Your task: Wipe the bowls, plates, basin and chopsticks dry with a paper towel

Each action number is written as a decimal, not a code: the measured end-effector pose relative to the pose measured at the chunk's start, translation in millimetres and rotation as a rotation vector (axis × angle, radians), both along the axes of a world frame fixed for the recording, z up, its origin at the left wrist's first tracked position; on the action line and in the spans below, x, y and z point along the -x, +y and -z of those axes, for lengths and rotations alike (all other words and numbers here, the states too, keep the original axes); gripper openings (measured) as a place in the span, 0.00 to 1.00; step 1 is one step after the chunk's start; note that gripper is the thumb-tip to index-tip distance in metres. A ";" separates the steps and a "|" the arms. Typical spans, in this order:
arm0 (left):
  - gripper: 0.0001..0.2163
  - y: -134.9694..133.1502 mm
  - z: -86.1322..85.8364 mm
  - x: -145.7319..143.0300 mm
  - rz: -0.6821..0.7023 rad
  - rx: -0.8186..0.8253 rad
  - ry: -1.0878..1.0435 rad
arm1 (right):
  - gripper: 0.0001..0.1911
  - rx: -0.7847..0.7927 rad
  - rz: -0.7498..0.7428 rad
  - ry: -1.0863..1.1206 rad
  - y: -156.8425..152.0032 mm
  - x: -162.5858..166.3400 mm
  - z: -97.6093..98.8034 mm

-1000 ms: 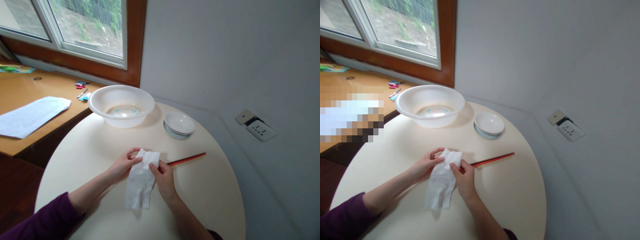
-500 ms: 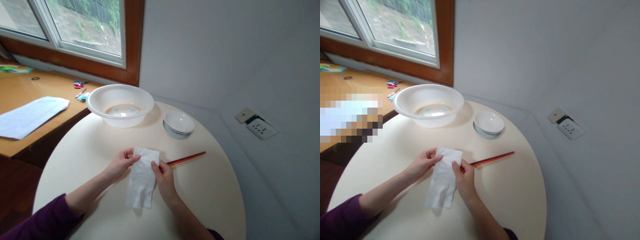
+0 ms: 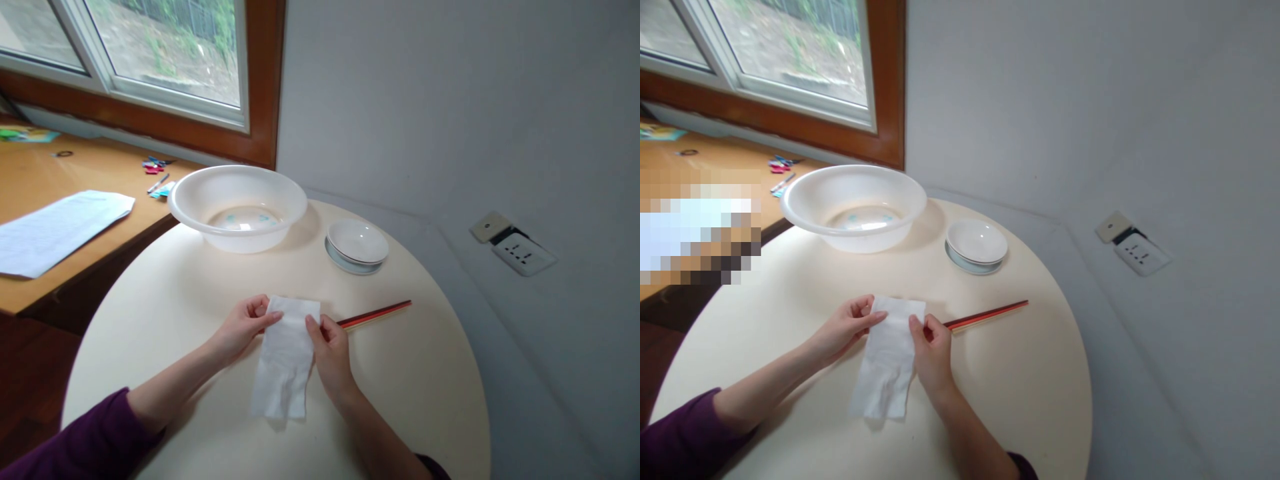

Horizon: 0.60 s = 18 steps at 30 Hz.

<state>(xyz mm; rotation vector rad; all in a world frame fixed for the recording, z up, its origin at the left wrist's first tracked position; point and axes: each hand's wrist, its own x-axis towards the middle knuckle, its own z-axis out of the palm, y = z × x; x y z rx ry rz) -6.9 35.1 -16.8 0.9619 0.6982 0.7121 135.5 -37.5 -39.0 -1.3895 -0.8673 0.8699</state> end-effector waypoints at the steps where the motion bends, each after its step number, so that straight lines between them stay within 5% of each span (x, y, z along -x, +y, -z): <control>1: 0.16 0.5 0.8 0.0 0.003 0.005 0.009 | 0.21 0.005 0.003 -0.003 0.5 -0.4 1.0; 5: 0.17 3.5 6.1 -0.2 -0.053 -0.044 0.056 | 0.23 0.036 -0.078 0.018 3.8 -2.8 5.1; 12: 0.19 7.3 7.8 -1.5 -0.199 -0.071 0.083 | 0.17 0.094 -0.452 0.136 4.2 -1.8 -4.0; 18: 0.17 14.0 12.6 3.7 -0.263 -0.165 0.145 | 0.15 0.117 -0.391 0.146 3.8 -1.9 1.7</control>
